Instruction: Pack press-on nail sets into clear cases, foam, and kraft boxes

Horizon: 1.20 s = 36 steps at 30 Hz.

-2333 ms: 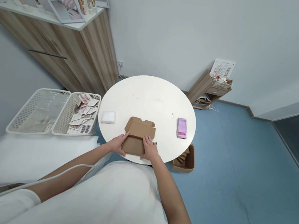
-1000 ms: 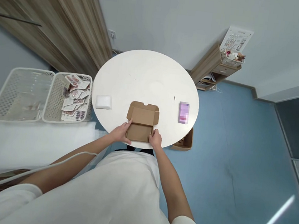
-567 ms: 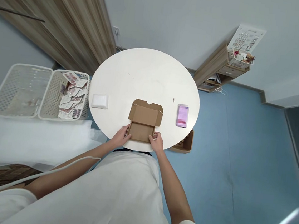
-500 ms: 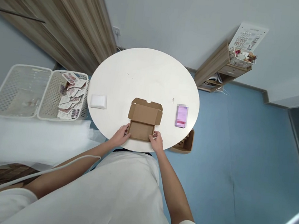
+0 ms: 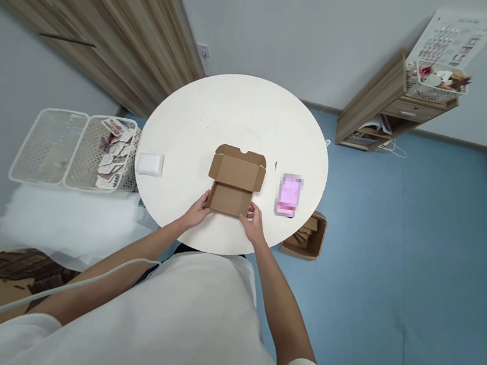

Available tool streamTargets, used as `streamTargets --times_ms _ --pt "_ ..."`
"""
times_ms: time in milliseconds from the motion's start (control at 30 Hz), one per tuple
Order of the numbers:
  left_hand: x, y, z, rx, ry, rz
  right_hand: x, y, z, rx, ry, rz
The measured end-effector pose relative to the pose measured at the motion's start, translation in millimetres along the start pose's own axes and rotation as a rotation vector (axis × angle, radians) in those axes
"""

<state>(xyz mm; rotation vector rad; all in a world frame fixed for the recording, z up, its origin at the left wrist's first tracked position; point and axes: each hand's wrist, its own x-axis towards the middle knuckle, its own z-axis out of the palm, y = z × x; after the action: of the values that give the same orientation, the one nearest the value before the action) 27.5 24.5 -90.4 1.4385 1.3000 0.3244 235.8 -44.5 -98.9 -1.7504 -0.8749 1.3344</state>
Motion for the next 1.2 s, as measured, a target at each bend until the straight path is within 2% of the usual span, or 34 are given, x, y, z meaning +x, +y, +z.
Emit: streamTargets --times_ms 200,433,500,600,700,733,800,867,933,1067,1133,1200 --pt "-1 7 -6.2 -0.021 0.001 -0.022 5 3 -1 0.036 -0.081 -0.021" --pt "-4 3 -9.2 0.025 -0.003 -0.085 -6 6 1 0.014 -0.028 -0.03" --pt "-5 -1 -10.2 0.0 0.001 -0.107 -10 4 1 -0.03 0.021 -0.054" --pt "-9 -3 -16.4 -0.079 0.024 -0.117 -16 -7 2 -0.137 0.174 -0.16" --pt "-14 -5 -33.7 -0.068 0.14 -0.108 -18 -27 11 -0.22 0.312 -0.328" --pt "-16 -6 -42.6 -0.035 0.206 -0.108 -17 -35 17 -0.237 0.316 -0.375" --pt "-20 -13 -65.0 0.047 0.357 -0.114 -12 -53 34 -0.259 0.246 -0.427" --pt "-23 -25 -91.7 0.114 0.488 -0.121 -5 -70 58 -0.278 0.097 -0.413" --pt "-23 -39 -119.7 0.151 0.571 -0.125 2 -82 88 -0.284 -0.05 -0.33" --pt "-15 -66 -166.9 0.139 0.614 -0.109 17 -93 149 -0.242 -0.224 -0.052" --pt "-7 -73 -182.3 0.096 0.596 -0.102 24 -95 176 -0.218 -0.272 0.05" --pt "1 -78 -191.5 0.043 0.576 -0.105 31 -97 199 -0.21 -0.282 0.092"
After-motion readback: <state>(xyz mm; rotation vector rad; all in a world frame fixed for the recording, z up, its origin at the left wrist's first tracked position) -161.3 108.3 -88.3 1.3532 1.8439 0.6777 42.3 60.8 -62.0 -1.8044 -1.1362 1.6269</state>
